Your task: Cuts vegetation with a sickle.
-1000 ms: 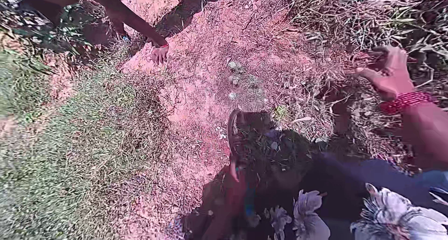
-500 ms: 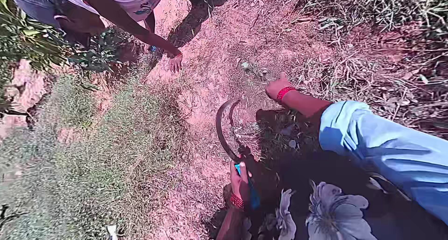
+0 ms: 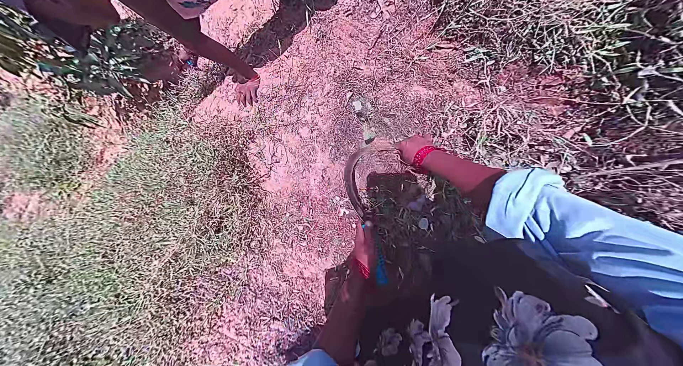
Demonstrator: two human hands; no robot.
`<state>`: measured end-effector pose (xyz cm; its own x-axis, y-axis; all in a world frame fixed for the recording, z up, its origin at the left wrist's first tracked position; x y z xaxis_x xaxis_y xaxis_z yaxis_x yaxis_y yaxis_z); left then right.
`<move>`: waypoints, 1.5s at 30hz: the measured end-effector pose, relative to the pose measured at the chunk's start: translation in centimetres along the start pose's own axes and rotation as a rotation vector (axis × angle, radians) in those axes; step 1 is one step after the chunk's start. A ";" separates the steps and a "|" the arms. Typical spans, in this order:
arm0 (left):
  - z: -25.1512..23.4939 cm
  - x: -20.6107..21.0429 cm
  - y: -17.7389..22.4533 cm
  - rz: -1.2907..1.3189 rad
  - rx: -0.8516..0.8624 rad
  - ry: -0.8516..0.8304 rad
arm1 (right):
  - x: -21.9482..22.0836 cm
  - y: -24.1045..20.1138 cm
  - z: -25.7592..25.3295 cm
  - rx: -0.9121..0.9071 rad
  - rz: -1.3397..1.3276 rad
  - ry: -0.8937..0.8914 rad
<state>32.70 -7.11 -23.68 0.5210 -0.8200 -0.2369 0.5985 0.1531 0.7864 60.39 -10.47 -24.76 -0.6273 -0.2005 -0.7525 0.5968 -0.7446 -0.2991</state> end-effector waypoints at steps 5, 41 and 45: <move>-0.3 -1.5 4.0 -0.084 0.008 0.024 | 0.6 0.5 0.2 0.013 -0.064 -0.004; 8.3 -1.5 -1.4 -0.479 -0.096 -0.113 | 9.3 6.5 11.0 -0.108 -0.050 -0.349; 7.5 -4.9 2.4 -0.310 0.167 0.152 | 9.2 5.4 10.5 -0.102 0.035 -0.408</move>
Point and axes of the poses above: each hand's wrist, its own z-axis away from the middle knuckle, its own x-axis out of the palm, y = z × x, the point moved 8 cm from there along -z, towards the middle knuckle, and after that the axes turned 1 degree about z, right-handed, at the moved point
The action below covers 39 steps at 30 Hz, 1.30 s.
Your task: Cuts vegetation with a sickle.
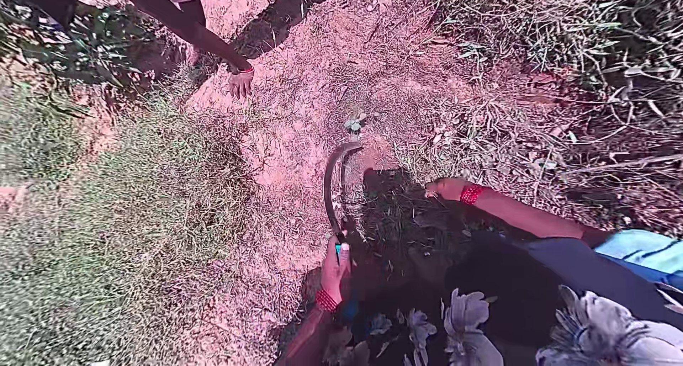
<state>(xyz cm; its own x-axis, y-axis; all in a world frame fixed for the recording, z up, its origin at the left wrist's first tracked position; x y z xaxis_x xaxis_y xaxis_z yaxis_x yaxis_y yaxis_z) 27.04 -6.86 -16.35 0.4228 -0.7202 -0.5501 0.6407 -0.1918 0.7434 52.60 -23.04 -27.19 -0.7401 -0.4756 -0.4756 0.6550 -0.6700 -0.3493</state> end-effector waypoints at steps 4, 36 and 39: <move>-8.3 -2.3 6.3 0.440 0.082 0.149 | -0.2 -0.6 0.9 0.046 0.012 0.003; -1.1 -5.2 -3.3 0.643 -0.244 0.356 | -12.9 -9.9 -8.4 -0.293 0.106 0.465; 0.6 -7.4 -5.5 0.621 -0.253 0.429 | -12.2 -13.3 -3.1 -0.464 -0.066 0.618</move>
Point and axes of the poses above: each hand's wrist, its own z-axis away from the middle knuckle, its own x-axis out of the palm, y = z × x, the point moved 8 cm from there along -z, towards the middle knuckle, and after that the axes turned 1 degree about z, right-handed, at the moved point
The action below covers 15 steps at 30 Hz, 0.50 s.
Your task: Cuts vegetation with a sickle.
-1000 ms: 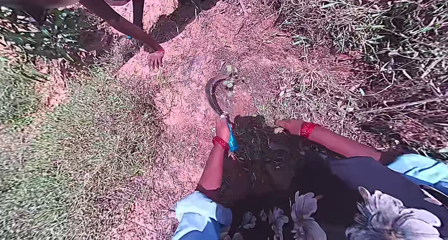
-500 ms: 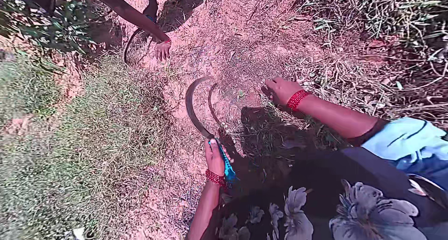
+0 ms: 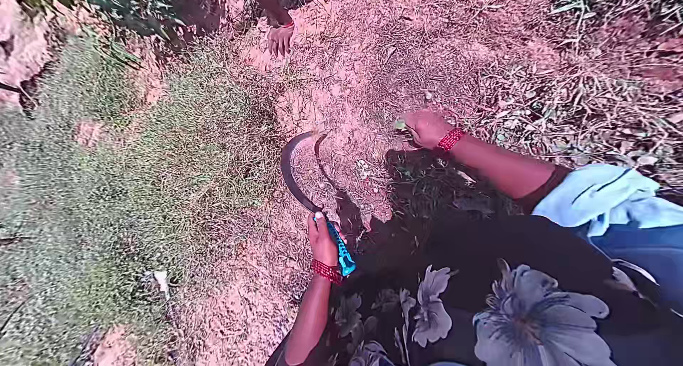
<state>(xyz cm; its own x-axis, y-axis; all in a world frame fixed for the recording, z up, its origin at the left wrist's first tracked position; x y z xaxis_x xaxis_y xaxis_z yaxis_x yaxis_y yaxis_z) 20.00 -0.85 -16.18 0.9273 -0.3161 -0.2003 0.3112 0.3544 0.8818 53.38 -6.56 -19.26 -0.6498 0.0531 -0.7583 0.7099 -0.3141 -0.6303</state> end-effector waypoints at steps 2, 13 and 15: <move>0.2 -1.1 -0.6 0.002 -0.002 0.044 | 2.0 -3.5 0.7 -0.060 -0.023 -0.020; 6.6 -1.1 -0.2 -0.104 -0.022 -0.047 | 13.1 -3.6 6.0 0.063 0.016 -0.325; 7.0 -3.4 -0.7 -0.144 -0.007 -0.050 | 10.4 -1.2 9.7 0.171 0.056 -0.271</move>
<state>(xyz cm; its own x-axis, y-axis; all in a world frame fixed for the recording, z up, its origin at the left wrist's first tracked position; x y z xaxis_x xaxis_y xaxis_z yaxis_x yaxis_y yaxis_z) 15.15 -6.18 -13.15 0.8616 -0.4076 -0.3026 0.4418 0.3086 0.8424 43.07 -14.85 -24.78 -0.6760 -0.2162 -0.7045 0.7058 -0.4649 -0.5345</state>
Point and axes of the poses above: each hand's wrist, its own z-axis away from the middle knuckle, its own x-axis out of the palm, y = z × x, the point moved 8 cm from there along -z, towards the middle knuckle, and after that the axes turned 1 degree about z, right-handed, at the moved point
